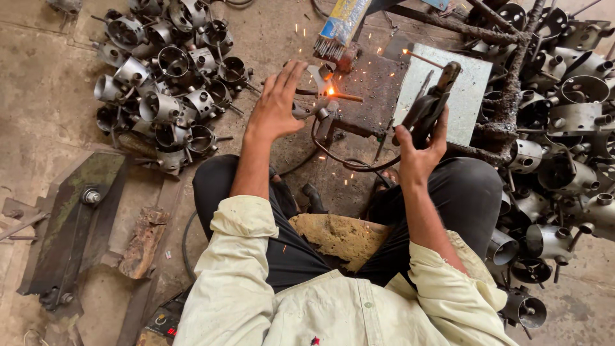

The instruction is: The person sits on the floor and welds cylindrical metal parts using a handheld welding torch. They repeatedly pick up a part, weld a specific area, and then use a metal rod to chip away slag from the weld. The person handles the parts one at a time, moving them between a pile of raw parts and a pile of finished parts.

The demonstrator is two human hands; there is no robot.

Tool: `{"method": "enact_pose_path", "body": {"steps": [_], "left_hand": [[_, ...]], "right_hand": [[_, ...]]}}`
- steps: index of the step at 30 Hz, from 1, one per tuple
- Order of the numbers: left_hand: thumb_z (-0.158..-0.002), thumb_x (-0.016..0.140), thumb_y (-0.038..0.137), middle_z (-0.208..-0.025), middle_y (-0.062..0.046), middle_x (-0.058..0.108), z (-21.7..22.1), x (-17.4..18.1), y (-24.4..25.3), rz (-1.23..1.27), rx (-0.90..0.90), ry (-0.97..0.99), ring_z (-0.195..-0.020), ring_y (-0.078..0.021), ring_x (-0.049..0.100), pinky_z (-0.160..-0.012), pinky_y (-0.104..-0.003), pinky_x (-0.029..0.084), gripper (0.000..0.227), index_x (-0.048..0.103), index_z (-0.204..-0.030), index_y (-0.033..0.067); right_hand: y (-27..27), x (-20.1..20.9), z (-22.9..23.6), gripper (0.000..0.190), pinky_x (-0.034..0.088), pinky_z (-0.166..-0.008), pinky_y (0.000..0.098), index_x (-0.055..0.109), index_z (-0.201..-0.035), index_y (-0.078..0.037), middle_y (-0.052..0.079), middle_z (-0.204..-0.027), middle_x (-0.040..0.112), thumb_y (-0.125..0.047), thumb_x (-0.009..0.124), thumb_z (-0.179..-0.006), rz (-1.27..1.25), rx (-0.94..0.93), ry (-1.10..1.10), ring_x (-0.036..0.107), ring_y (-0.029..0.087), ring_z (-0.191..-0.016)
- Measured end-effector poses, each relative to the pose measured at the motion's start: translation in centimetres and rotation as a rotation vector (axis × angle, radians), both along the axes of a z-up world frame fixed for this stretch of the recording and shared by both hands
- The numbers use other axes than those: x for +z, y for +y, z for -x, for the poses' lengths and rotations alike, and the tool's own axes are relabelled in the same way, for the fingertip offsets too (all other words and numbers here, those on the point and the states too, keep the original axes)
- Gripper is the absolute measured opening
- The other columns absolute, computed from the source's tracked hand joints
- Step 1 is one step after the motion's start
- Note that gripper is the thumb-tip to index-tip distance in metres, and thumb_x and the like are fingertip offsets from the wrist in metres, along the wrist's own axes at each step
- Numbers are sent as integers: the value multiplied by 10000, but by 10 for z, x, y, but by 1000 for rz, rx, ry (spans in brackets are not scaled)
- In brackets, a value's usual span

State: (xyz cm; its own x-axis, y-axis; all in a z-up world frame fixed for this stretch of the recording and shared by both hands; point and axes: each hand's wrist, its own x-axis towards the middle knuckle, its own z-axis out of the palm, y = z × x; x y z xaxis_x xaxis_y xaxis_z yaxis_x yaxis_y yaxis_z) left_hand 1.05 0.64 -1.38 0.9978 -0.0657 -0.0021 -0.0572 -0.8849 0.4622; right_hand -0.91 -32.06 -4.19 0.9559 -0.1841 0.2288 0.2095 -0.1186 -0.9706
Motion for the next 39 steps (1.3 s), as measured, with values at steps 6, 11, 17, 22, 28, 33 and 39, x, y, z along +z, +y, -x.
{"method": "enact_pose_path", "body": {"steps": [6,11,17,22,28,33,39], "left_hand": [[-517,964,424,-1438,-191,420,-2,6,-1,-102,48,-57,-1220,-371,542,-964,-511,522,1236,313,-1507,77],[-652,800,802,-1349,-211,454,8,27,-23,-98,286,-6,-803,-291,662,-552,-392,579,1166,383,-1420,29],[-746,663,881,-1187,-221,527,13,19,-58,-143,325,145,-881,-419,695,-633,-503,551,1040,467,-1431,122],[-1031,592,493,-1165,-115,642,14,-7,-56,-145,176,-1,-997,-375,740,-748,-546,583,438,605,-1315,159],[-979,689,218,-1501,-129,480,7,-6,-59,-189,-178,-257,-1274,-337,558,-933,-498,587,556,544,-1509,293],[-640,897,481,-1505,-134,431,17,28,-69,-141,-326,-101,-1358,-446,402,-1032,-662,424,882,535,-1432,342],[-763,726,584,-1395,-183,460,14,47,-61,-212,-130,134,-1181,-362,549,-853,-518,576,753,534,-1405,239]], "right_hand": [[-10,2,-3,950,540,-1113,381,345,-1648,-37,181,-1465,600,-301,855,-891,-27,-23,18,637,248,-1294],[-12,8,-7,971,530,-1112,386,337,-1639,-27,185,-1445,608,-321,856,-872,-129,-41,36,632,256,-1287],[-15,9,-7,964,543,-1110,386,342,-1639,-25,190,-1426,616,-296,844,-861,-131,-65,45,636,267,-1274],[-15,9,-9,967,561,-1077,377,339,-1632,-20,188,-1399,619,-293,838,-851,-140,-79,64,641,253,-1237],[-12,9,-8,959,553,-1071,368,336,-1636,-17,188,-1397,633,-286,843,-868,-159,-49,58,652,247,-1227],[-13,10,-9,996,607,-982,369,337,-1626,-22,172,-1292,646,-337,817,-812,-139,-87,139,677,238,-1132],[-12,7,-7,1000,587,-1032,379,322,-1635,1,181,-1323,657,-355,836,-855,-102,-50,97,682,252,-1178]]}}
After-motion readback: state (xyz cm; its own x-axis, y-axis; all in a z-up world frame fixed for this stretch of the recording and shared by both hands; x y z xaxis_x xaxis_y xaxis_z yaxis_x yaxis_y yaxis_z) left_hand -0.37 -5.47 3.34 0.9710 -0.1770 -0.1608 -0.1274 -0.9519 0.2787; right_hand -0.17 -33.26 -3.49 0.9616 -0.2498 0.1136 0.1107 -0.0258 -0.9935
